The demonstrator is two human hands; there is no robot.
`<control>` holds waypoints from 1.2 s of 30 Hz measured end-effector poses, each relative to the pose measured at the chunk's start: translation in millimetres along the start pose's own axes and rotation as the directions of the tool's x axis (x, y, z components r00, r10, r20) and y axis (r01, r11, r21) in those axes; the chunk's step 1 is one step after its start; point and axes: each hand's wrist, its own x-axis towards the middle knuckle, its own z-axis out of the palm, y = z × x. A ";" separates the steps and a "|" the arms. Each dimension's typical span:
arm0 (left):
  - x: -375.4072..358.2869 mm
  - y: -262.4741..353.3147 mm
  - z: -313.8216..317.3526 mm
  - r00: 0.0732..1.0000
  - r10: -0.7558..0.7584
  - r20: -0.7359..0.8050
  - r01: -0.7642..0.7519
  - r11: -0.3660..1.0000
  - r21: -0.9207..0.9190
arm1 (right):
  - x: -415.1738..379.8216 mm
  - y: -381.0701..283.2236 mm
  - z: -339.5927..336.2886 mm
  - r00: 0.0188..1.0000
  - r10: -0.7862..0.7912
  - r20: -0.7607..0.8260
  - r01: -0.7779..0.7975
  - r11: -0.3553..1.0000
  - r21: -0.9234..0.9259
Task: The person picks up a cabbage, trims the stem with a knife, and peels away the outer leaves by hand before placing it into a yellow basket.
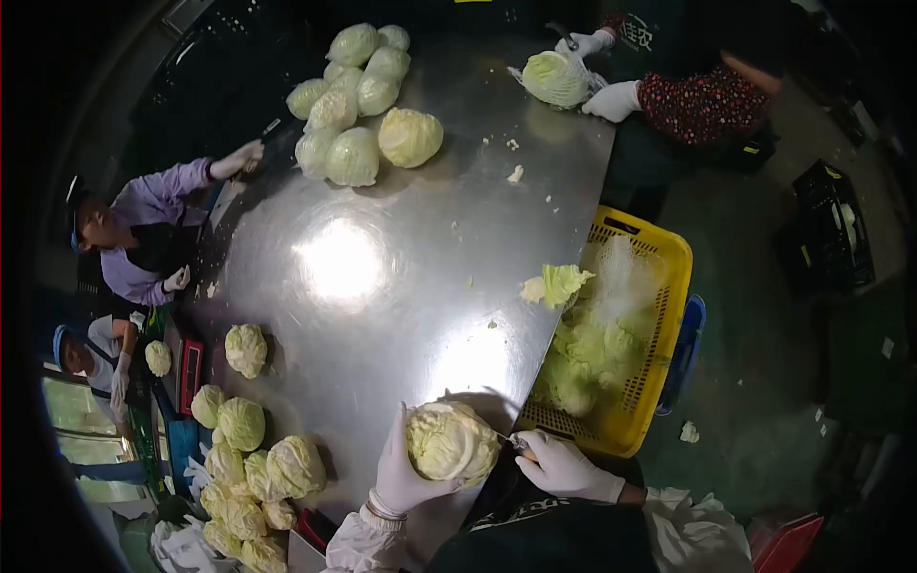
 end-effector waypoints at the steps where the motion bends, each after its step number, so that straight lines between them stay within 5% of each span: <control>1: -1.4 1.8 4.2 0.999 0.013 -0.052 -0.012 1.000 0.015 | -0.2 -1.9 0.5 1.000 0.011 0.005 -0.010 0.999 -0.053; 9: 3.8 -3.2 -1.7 0.998 0.056 -0.027 -0.053 0.994 0.100 | -4.1 -17.5 -12.8 0.987 -0.162 0.015 0.156 0.913 -0.378; 18: 24.8 -27.6 -20.8 0.993 -0.012 0.121 0.016 0.999 -0.039 | 42.2 -24.7 -7.6 0.993 -0.087 0.083 0.118 0.827 -0.550; 22: 35.2 -34.2 -25.8 0.991 -0.028 0.133 0.031 0.999 -0.016 | 66.6 -17.0 -0.6 0.996 -0.019 0.082 0.062 0.831 -0.553; 27: 59.8 -30.9 -28.0 0.976 -0.111 0.190 0.164 0.943 -0.291 | 91.0 -26.3 -20.2 0.978 0.095 0.184 -0.011 0.911 -0.413; 36: 65.6 -9.4 -20.9 0.979 -0.060 0.196 0.090 0.985 -0.149 | 85.9 -7.5 -2.7 0.981 0.098 0.165 -0.017 0.899 -0.437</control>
